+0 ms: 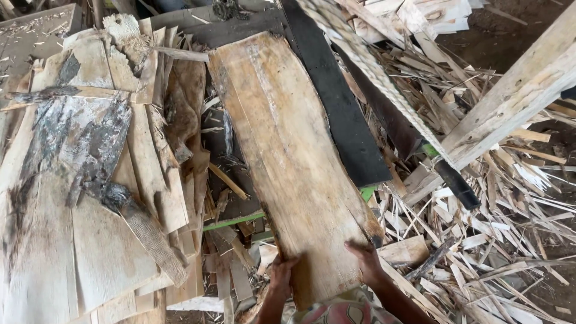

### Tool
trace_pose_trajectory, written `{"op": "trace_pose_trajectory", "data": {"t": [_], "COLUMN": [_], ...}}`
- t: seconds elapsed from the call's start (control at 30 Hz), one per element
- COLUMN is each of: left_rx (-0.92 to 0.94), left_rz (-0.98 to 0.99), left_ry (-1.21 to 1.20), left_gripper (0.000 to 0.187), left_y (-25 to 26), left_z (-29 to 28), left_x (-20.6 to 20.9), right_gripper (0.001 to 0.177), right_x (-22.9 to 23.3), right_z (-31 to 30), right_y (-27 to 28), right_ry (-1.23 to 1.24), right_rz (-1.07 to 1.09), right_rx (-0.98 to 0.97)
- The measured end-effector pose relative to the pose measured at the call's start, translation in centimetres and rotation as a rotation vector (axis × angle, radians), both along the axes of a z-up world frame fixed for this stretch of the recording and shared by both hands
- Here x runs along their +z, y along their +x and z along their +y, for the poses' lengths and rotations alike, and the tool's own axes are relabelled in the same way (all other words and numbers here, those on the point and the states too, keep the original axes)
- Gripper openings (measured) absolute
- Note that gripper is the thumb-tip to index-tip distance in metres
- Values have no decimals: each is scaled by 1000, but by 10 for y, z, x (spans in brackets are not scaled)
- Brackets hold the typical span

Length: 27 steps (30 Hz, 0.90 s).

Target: Manually cutting thin sheets of wood veneer using a large lever shear.

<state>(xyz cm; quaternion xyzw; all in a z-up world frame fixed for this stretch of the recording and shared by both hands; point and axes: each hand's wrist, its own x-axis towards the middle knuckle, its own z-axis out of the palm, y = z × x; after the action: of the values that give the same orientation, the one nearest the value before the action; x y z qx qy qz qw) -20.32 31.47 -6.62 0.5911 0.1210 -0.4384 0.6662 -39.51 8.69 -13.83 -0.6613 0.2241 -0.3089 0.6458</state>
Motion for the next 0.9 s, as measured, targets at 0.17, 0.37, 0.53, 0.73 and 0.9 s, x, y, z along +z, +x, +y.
{"op": "trace_pose_trajectory", "data": {"t": [0.17, 0.37, 0.53, 0.73, 0.9], "left_rx": [-8, 35, 104, -1, -48], "left_rz": [-2, -47, -32, -269, -164], "left_ry": [-20, -130, -131, 83, 145], "left_gripper": [57, 54, 51, 33, 35], "left_y": [-4, -18, -38, -41, -54], "left_z": [-2, -37, -93, -143, -142], "left_x": [12, 42, 78, 12, 17], "right_gripper": [38, 44, 41, 29, 35], "right_x": [13, 109, 85, 123, 35], "right_z": [-3, -4, -62, -118, -146], "right_y": [-4, 16, -8, -41, -69], "right_ry": [-409, 197, 27, 482, -257], "right_rz": [153, 403, 214, 229, 115], "right_rx": [69, -218, -189, -199, 140]}}
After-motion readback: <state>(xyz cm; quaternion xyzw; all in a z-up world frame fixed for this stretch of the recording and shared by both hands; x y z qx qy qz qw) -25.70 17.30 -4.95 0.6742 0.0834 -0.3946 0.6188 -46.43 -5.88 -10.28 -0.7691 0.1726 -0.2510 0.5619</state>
